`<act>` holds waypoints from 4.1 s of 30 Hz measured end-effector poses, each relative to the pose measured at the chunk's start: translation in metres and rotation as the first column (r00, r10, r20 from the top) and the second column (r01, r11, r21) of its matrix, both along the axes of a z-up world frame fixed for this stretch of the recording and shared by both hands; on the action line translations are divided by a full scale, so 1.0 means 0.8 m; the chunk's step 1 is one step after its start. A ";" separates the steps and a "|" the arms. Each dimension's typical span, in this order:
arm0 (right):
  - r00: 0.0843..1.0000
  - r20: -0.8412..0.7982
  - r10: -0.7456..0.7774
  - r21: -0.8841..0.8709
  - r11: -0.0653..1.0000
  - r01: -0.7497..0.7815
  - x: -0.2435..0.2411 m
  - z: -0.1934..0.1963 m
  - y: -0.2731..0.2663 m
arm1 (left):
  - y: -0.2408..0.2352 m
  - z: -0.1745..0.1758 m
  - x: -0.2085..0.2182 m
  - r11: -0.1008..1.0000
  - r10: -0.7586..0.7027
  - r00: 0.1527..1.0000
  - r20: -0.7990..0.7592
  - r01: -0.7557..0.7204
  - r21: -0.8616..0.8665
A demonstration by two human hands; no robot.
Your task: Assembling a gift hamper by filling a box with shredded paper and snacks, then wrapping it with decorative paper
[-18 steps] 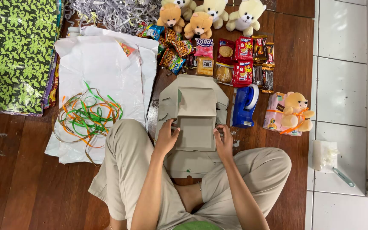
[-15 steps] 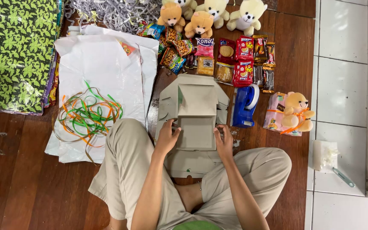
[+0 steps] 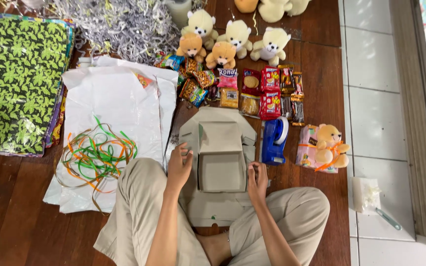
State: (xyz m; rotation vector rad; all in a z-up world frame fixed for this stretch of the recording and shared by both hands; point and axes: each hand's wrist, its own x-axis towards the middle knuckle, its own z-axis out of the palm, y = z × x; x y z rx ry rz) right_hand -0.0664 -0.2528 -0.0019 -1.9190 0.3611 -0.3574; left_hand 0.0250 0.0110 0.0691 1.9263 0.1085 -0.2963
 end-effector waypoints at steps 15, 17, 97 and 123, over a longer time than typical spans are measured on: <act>1.000 -0.010 0.006 -0.104 0.995 -0.007 0.148 0.093 0.020 | 0.040 -0.091 0.220 0.759 0.512 0.850 0.128 -0.377 -0.531; 0.981 0.077 0.177 -0.206 0.966 -0.159 0.226 0.112 0.043 | 0.031 -0.125 0.233 0.708 0.570 0.819 0.066 -0.450 -0.544; 0.721 0.072 0.690 0.109 0.713 -0.693 0.247 0.127 0.162 | 0.013 -0.133 0.218 -0.100 0.223 0.862 -0.455 -0.444 -0.890; 0.809 -0.512 0.290 0.318 0.938 -0.135 0.038 0.091 0.006 | -0.089 0.050 -0.036 0.879 -0.465 0.746 -0.476 0.324 -0.351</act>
